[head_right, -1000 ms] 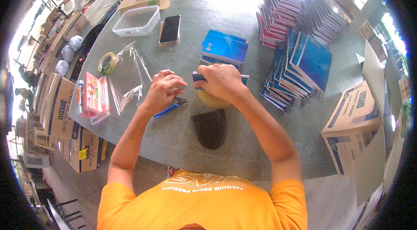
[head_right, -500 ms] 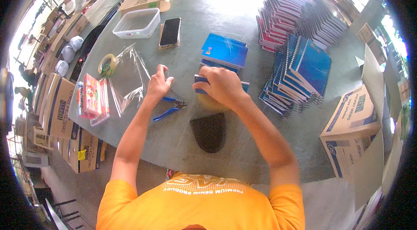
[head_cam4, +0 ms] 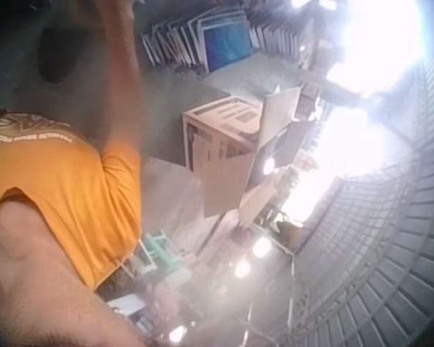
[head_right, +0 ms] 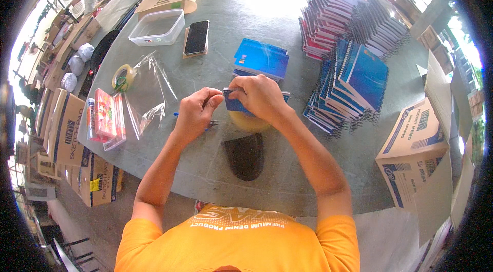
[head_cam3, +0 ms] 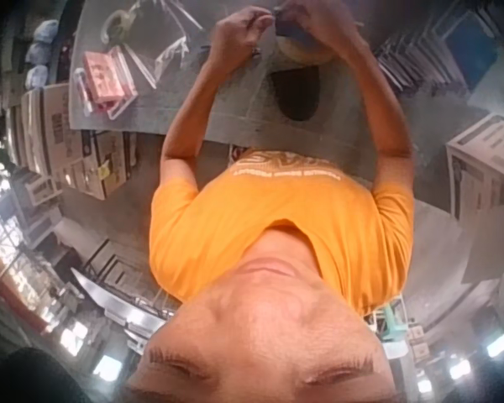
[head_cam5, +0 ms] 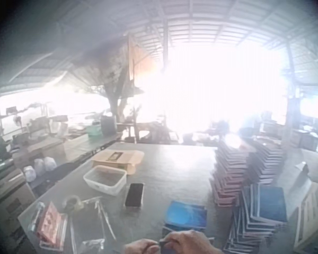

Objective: The person binds notebooks by threading spiral coils into the punched edges, using pliers to trim the wire, and stacking the notebooks on the table.

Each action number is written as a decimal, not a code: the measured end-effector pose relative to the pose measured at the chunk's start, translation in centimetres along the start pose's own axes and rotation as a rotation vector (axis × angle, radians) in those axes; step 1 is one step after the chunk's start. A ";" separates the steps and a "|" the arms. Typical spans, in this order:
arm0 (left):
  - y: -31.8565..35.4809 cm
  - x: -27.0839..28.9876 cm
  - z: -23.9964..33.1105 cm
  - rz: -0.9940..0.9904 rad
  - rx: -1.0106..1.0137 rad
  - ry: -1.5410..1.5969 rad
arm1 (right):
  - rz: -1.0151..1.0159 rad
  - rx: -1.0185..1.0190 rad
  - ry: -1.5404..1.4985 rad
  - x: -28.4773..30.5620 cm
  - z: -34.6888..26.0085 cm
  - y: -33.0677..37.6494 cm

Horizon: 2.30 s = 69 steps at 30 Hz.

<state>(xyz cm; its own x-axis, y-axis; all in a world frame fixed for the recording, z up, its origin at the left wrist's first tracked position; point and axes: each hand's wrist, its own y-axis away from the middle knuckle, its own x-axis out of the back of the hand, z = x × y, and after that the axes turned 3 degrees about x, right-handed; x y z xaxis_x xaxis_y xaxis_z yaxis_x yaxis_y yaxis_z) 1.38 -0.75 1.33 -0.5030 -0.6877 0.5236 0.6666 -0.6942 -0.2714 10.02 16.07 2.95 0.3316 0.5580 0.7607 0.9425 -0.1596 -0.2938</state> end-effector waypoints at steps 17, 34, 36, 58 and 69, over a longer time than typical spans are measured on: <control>-1.9 1.8 0.3 -0.046 -0.165 -0.159 | 0.237 0.170 0.068 -1.8 -0.4 0.8; -1.4 2.7 1.9 -0.271 0.020 -0.204 | -0.074 0.076 0.419 -0.7 -0.7 2.6; -1.5 2.6 1.5 -0.164 -0.162 -0.239 | -0.011 0.119 0.369 -0.9 -0.6 2.6; 2.0 1.6 1.2 -0.123 -0.131 -0.076 | 0.197 -0.327 -1.053 -0.1 5.6 6.4; -0.3 2.7 3.9 0.120 -0.322 -0.424 | 0.101 -0.219 -1.092 -0.8 4.8 6.1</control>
<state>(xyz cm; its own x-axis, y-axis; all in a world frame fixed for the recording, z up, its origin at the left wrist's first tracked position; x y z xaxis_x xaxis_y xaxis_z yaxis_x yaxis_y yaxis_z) 1.96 -1.53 5.99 -0.1235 -0.6666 0.7351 0.4703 -0.6916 -0.5482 15.33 18.54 -2.18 0.2931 0.9329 -0.2093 0.9362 -0.3244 -0.1352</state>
